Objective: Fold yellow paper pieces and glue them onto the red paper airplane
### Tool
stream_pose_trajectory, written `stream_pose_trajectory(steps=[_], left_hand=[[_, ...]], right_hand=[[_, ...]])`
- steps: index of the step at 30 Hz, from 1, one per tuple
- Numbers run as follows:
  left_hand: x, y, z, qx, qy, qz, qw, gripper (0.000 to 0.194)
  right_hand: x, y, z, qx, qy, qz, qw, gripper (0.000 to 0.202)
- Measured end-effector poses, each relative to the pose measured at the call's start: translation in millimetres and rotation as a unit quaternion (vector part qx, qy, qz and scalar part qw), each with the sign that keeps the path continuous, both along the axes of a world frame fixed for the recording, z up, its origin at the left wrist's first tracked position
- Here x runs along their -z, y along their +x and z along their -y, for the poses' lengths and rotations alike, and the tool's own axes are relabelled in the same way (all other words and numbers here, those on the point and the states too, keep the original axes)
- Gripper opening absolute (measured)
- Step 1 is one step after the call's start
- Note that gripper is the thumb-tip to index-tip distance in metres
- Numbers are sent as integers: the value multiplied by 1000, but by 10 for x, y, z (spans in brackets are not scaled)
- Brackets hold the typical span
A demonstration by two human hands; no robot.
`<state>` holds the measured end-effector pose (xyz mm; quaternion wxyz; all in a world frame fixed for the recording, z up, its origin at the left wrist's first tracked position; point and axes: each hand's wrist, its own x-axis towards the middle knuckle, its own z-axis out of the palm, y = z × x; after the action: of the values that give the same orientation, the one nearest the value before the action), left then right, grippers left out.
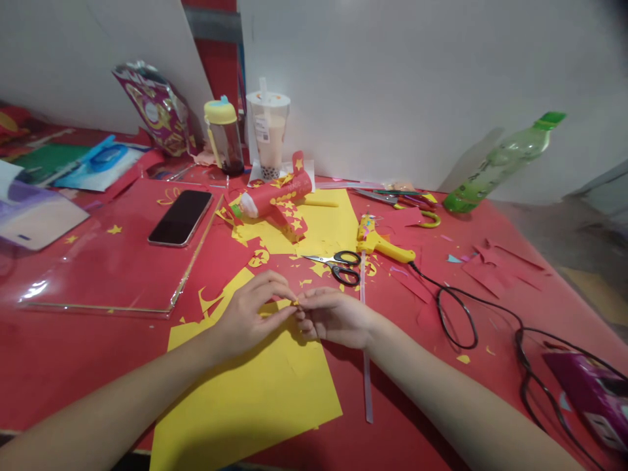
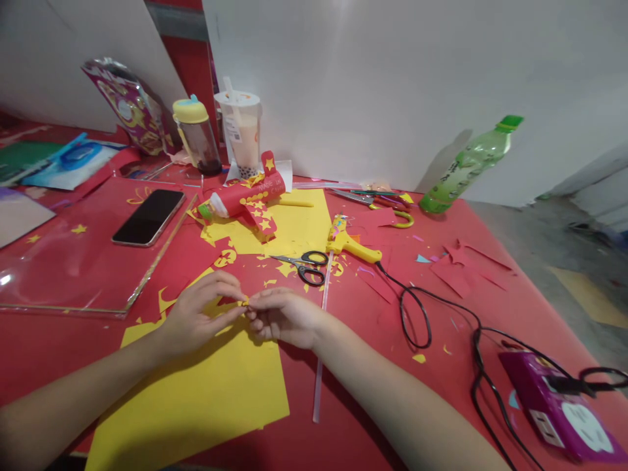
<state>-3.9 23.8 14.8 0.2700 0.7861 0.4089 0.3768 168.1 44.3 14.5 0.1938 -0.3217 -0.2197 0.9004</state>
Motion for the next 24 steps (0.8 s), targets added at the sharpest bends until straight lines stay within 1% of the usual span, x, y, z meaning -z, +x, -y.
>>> stream_pose_trajectory(steps=[4,6,7,8,10,13,14,15,16,19,20,21,22,24], left_hand=[[25,-17,-14,-19,-2,-4,1000,3],[29,-18,-19,-31,-7,0,999,3],[29,-16,-21,-40,-10,3,999,4],[28,-11,-23,-51,-17,6,999,6],[21,1,-27,-73,-45,15,996,12],[5,17,-32,-84,-100,31,991,14],[0,19,-33,-78,-112,30,990,13],[-4,19,-33,-71,-120,27,990,12],[-6,17,-34,-65,-124,23,990,10],[2,4,-37,-57,-126,14,990,8],[8,1,-39,-58,-126,14,990,9],[12,-1,-42,-59,-127,16,990,9],[14,0,-45,-59,-130,21,989,9],[10,6,-51,-62,-142,35,987,6]], right_hand=[[1,5,4,-5,38,18,999,14],[6,0,4,11,93,54,994,19],[10,-5,2,26,139,79,987,20],[14,-11,-1,42,192,107,975,22],[23,-21,-9,62,292,166,940,22],[27,-23,-21,56,384,241,889,19],[25,-19,-23,54,414,265,869,17],[22,-14,-23,55,453,288,842,14],[19,-7,-23,59,498,310,807,12],[29,14,-23,71,642,342,683,11],[39,20,-23,74,680,340,646,11],[51,25,-24,75,709,336,615,11],[64,29,-25,73,731,335,590,11],[82,31,-23,65,756,339,556,11]])
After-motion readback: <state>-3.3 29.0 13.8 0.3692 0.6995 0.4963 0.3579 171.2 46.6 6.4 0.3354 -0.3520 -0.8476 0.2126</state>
